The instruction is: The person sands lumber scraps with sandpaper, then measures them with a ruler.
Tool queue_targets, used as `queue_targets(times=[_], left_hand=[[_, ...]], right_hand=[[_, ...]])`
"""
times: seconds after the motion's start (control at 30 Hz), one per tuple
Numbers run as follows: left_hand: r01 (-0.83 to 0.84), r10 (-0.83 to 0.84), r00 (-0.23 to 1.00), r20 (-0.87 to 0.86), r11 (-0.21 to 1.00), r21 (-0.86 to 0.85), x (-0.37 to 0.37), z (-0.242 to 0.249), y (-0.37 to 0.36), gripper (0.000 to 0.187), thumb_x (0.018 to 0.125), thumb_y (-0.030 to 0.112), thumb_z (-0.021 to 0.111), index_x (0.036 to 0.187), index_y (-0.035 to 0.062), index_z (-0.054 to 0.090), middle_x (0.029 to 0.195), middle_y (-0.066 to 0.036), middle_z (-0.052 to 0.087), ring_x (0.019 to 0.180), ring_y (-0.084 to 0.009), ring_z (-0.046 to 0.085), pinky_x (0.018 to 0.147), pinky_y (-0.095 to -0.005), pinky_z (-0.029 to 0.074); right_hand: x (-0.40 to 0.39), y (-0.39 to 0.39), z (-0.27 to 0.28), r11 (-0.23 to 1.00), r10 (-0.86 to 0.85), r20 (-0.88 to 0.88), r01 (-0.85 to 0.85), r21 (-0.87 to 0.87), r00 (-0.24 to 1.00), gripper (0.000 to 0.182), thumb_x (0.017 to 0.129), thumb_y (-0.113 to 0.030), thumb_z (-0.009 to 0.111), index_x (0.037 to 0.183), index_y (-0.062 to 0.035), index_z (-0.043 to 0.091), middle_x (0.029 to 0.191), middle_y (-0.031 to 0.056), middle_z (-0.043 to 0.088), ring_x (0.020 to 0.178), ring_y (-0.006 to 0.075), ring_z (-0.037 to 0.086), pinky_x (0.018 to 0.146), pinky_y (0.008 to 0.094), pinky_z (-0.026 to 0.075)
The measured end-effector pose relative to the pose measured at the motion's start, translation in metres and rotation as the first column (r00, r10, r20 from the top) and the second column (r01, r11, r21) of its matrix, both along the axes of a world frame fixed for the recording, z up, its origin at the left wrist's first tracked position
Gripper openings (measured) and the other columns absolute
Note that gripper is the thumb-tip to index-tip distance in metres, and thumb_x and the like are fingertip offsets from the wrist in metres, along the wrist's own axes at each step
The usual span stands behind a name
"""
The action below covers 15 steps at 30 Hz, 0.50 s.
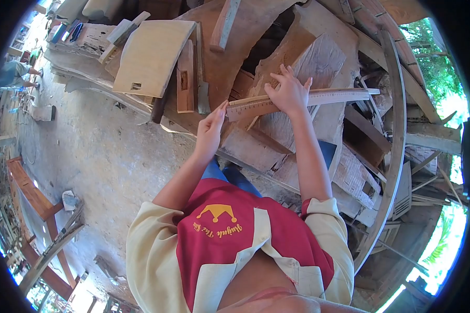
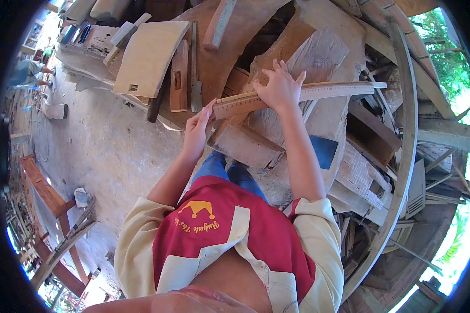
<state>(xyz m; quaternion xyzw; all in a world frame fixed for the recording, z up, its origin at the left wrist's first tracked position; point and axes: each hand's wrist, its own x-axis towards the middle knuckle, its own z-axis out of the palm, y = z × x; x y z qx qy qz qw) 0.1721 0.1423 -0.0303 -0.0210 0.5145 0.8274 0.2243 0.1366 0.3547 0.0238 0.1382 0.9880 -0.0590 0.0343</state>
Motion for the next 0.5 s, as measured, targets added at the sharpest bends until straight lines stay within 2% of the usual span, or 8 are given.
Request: queue_targets(times=[0.07,0.13,0.17,0.23,0.47,0.5], left_hand=[[-0.002,0.002,1.000,0.001,0.998,0.057,0.0044,0.0024,0.0004,0.042,0.094,0.027,0.038,0.121,-0.0041,0.045,0.119,-0.009,0.050,0.110,-0.0120,0.045,0.095,-0.0268,0.033],[0.057,-0.058,0.998,0.014,0.996,0.068,0.0064,0.0043,0.0008,0.048,0.095,0.030,0.027,0.126,-0.0058,0.036,0.127,-0.014,0.043,0.117,-0.0208,0.041,0.100,-0.0342,0.028],[0.057,-0.059,0.998,0.018,0.996,0.067,0.0064,0.0044,0.0013,0.048,0.095,0.030,0.027,0.126,-0.0058,0.036,0.127,-0.014,0.043,0.117,-0.0208,0.041,0.100,-0.0342,0.028],[0.012,-0.021,0.998,0.058,0.989,0.147,0.0049,0.0046,0.0025,0.042,0.095,0.026,0.034,0.123,-0.0042,0.042,0.121,-0.010,0.048,0.112,-0.0145,0.045,0.097,-0.0276,0.032],[-0.020,0.014,0.997,0.075,0.997,0.074,0.0046,0.0067,0.0033,0.039,0.094,0.024,0.039,0.121,-0.0028,0.045,0.117,-0.007,0.052,0.107,-0.0110,0.047,0.094,-0.0247,0.033],[0.013,-0.018,0.998,0.067,0.998,0.063,0.0036,0.0063,0.0023,0.042,0.094,0.025,0.037,0.123,-0.0045,0.041,0.122,-0.010,0.047,0.112,-0.0146,0.043,0.097,-0.0273,0.031]], right_hand=[[0.0002,-0.0011,0.0005,1.000,0.003,-0.001,-0.003,0.003,1.000,0.044,0.075,-0.039,0.049,0.113,-0.0197,0.057,0.136,0.0045,0.035,0.128,0.0164,0.027,0.103,0.0580,0.006],[-0.0003,-0.0013,0.0009,1.000,0.005,-0.003,-0.005,0.007,1.000,0.044,0.075,-0.039,0.049,0.113,-0.0195,0.057,0.136,0.0045,0.035,0.128,0.0164,0.028,0.103,0.0585,0.006],[-0.0005,-0.0012,0.0010,1.000,0.008,-0.005,-0.008,0.008,1.000,0.044,0.075,-0.039,0.050,0.113,-0.0194,0.058,0.136,0.0045,0.036,0.128,0.0164,0.028,0.102,0.0588,0.006],[0.0001,-0.0011,0.0004,1.000,0.011,-0.005,-0.011,0.009,1.000,0.044,0.075,-0.040,0.050,0.113,-0.0194,0.058,0.135,0.0045,0.036,0.128,0.0165,0.028,0.102,0.0591,0.006],[-0.0002,-0.0019,0.0008,1.000,0.008,0.000,-0.008,0.018,1.000,0.043,0.074,-0.040,0.050,0.112,-0.0202,0.058,0.135,0.0043,0.036,0.128,0.0167,0.028,0.102,0.0595,0.006],[-0.0001,-0.0017,0.0010,1.000,0.010,0.000,-0.010,0.020,1.000,0.043,0.074,-0.040,0.050,0.112,-0.0203,0.058,0.135,0.0044,0.036,0.128,0.0168,0.028,0.102,0.0597,0.007]])
